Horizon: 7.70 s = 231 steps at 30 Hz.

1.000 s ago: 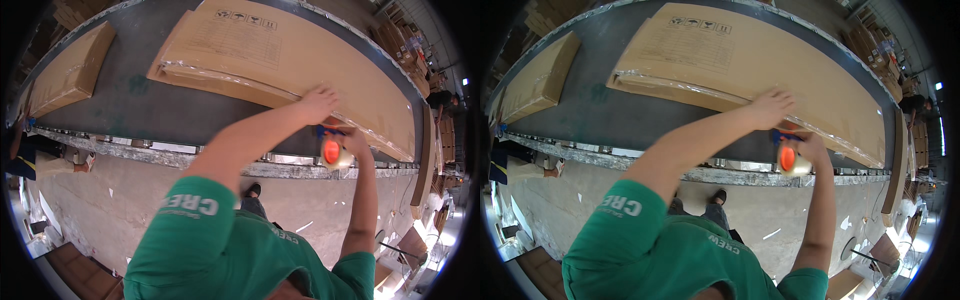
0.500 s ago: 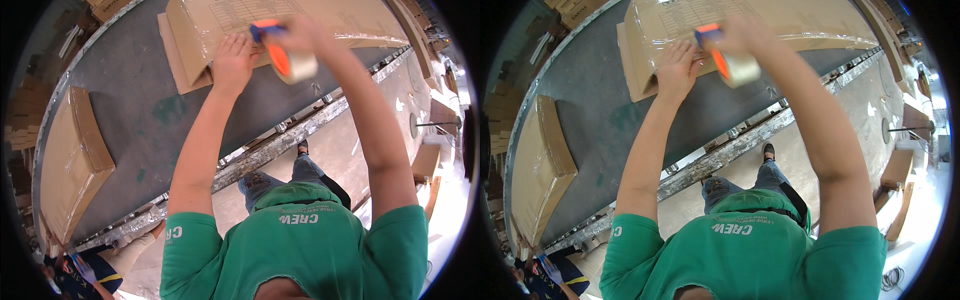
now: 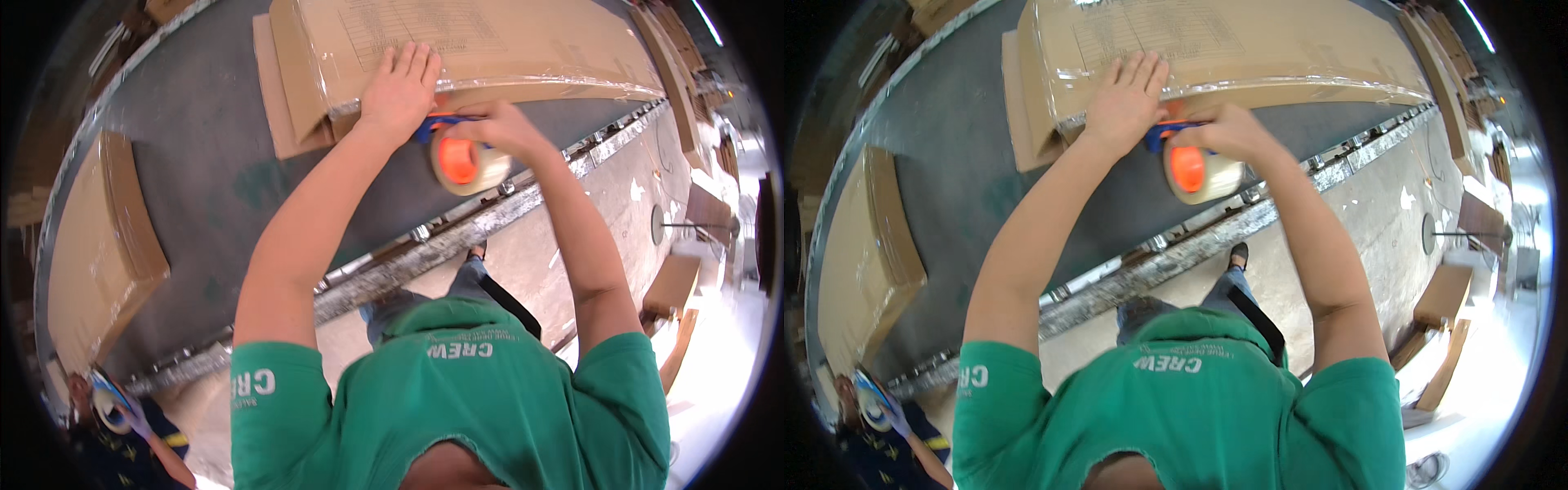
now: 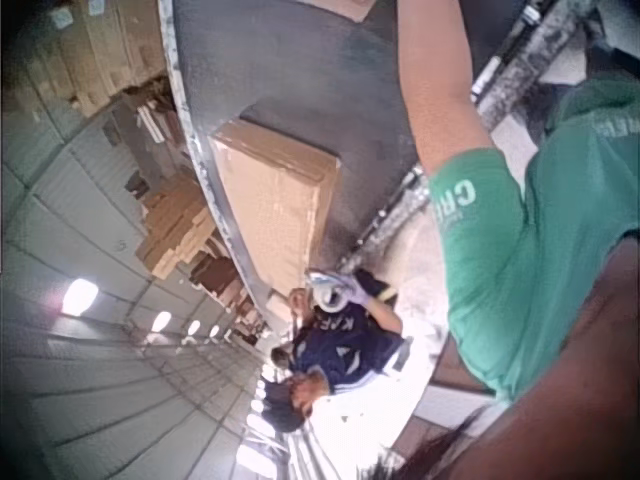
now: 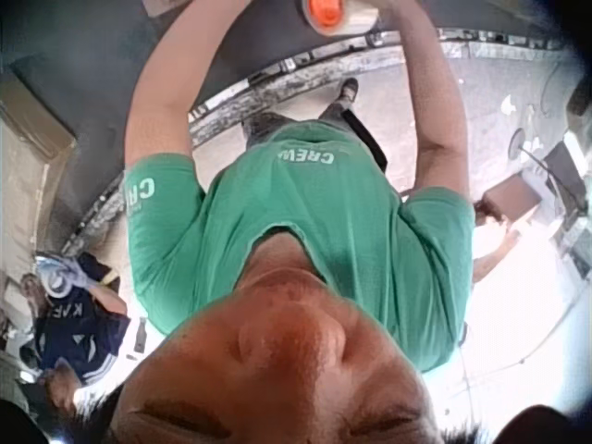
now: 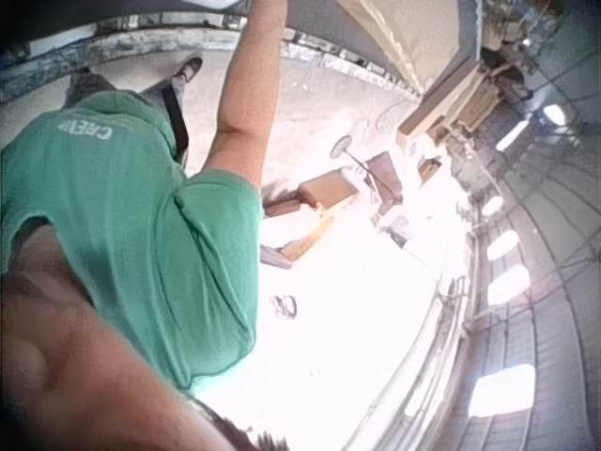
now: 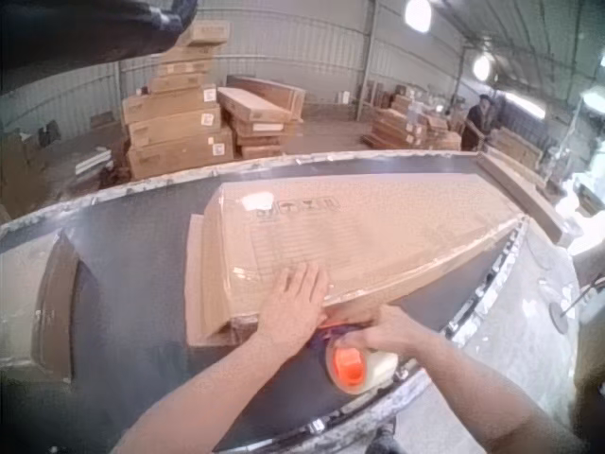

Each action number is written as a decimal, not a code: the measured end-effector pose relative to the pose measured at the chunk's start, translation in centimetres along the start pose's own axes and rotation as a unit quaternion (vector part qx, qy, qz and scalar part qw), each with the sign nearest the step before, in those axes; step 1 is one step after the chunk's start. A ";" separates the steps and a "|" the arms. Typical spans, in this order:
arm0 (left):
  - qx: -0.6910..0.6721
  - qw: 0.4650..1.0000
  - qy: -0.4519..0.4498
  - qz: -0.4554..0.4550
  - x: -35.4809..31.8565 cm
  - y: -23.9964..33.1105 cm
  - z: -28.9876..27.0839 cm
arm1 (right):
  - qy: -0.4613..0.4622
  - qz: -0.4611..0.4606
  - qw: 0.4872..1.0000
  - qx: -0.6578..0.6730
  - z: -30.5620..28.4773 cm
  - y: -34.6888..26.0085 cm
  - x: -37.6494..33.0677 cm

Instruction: The person uses a tape dispenser to seal cardboard boxes on a conveyor belt, applying tape across the seams and edges of the packages.

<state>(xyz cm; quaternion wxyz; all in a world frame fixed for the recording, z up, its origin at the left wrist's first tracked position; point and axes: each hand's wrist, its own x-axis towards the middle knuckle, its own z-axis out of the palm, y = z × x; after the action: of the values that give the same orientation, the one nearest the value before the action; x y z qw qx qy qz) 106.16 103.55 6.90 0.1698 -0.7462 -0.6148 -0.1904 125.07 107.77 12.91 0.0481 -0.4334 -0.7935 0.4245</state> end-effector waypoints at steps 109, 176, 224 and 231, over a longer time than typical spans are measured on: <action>0.241 0.802 0.211 -0.504 71.3 72.5 41.1 | 0.071 -0.158 0.914 -0.367 -105.2 82.1 48.7; 0.125 0.871 0.060 -0.471 86.2 121.2 47.7 | -0.258 -0.358 0.819 -0.366 -120.8 98.7 -6.5; -0.045 0.756 -0.584 -0.293 129.8 101.1 65.8 | -0.476 -0.339 0.809 -0.059 -132.1 121.5 19.5; -0.047 0.929 -0.086 -0.357 121.1 109.3 62.0 | -0.455 -0.018 0.797 0.396 -138.5 124.0 28.6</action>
<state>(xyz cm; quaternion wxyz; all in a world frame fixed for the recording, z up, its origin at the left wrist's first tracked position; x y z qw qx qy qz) 238.92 216.70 10.54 0.0019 -0.4980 -0.8433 -0.2021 249.10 248.91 3.83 -0.1428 -0.1189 -0.4944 0.8491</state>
